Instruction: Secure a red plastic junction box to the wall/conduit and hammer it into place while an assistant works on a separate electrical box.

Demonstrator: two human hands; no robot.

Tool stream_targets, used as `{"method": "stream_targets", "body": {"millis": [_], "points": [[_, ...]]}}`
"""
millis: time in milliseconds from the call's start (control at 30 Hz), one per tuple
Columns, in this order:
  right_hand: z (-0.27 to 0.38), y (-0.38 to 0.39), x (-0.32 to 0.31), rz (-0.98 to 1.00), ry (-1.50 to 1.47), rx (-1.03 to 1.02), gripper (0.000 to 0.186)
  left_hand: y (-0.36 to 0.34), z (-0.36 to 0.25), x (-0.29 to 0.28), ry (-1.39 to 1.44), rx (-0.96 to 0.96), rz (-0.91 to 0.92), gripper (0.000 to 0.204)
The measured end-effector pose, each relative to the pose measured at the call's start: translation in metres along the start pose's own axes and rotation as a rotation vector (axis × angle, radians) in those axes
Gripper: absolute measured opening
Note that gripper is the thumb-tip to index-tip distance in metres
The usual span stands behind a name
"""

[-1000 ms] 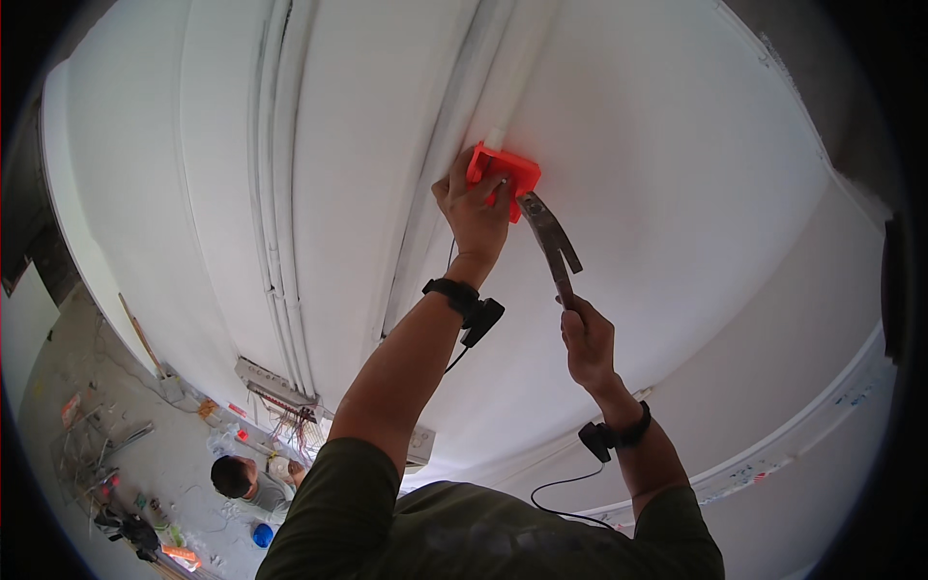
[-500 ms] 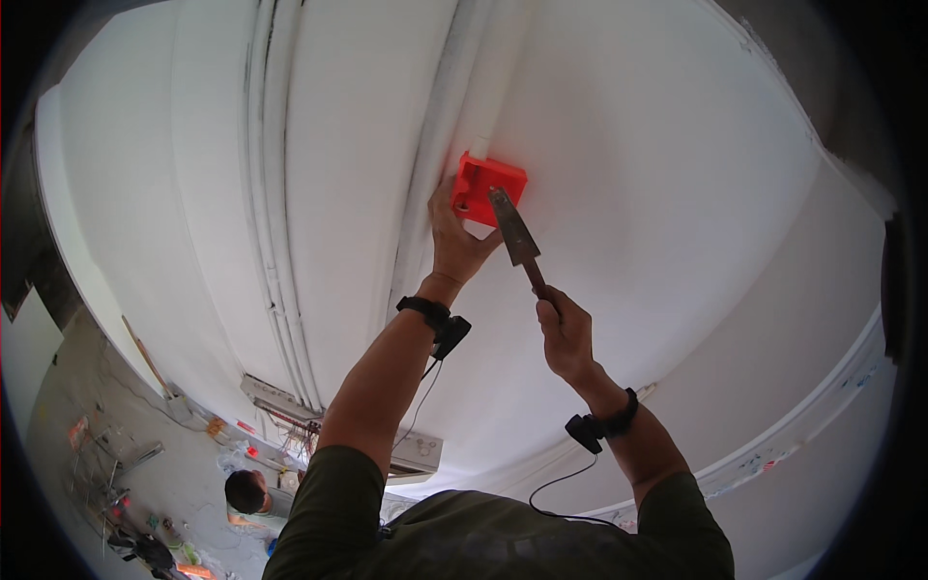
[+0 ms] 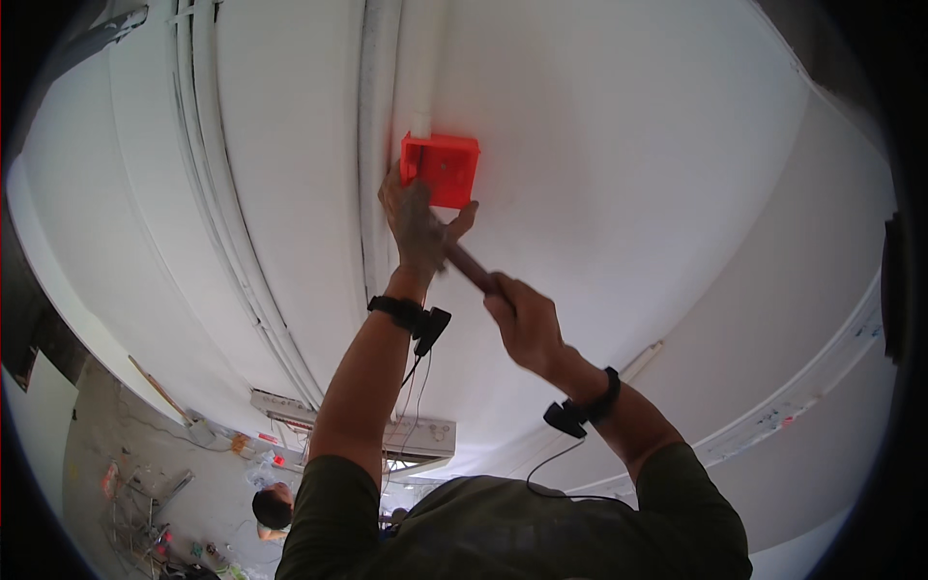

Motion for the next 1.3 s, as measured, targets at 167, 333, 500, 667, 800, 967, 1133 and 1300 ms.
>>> {"method": "stream_targets", "body": {"millis": [167, 333, 500, 667, 800, 967, 1133, 1300], "points": [[-0.001, 0.006, -0.012, -0.206, -0.041, -0.584, 0.024, 0.003, 0.003, 0.008, 0.268, -0.239, -0.037, 0.093], [-0.029, -0.027, 0.015, -0.091, 0.111, -0.059, 0.024, 0.015, 0.04, 0.019, 0.249, -0.196, -0.089, 0.089], [0.014, 0.002, -0.01, -0.299, 0.052, -0.795, 0.013, 0.006, 0.014, 0.003, 0.154, -0.181, -0.006, 0.063], [-0.046, -0.034, 0.005, -0.052, 0.257, 0.011, 0.017, 0.009, 0.015, -0.001, 0.024, -0.183, 0.087, 0.06], [-0.026, -0.015, 0.016, 0.018, 0.058, -0.114, 0.022, 0.011, 0.031, -0.003, 0.423, -0.362, 0.029, 0.059], [-0.016, 0.006, 0.006, -0.106, -0.071, -0.823, 0.02, 0.005, 0.024, -0.009, 0.14, -0.057, 0.151, 0.064], [-0.035, -0.031, 0.029, -0.089, 0.054, 0.05, 0.028, -0.004, 0.022, -0.021, 0.108, 0.021, 0.218, 0.069], [0.035, 0.012, -0.003, 0.395, 0.362, -0.604, 0.014, 0.001, 0.029, -0.037, 0.165, -0.076, 0.312, 0.07]]}}
Point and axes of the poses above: each hand's wrist, its own y-axis away from the middle knuckle, its own x-axis out of the palm, z = x × y, the point moved 3 cm from there along -y, towards the middle knuckle, and after that the axes turned 7 degrees about y, right-handed, at the moved point
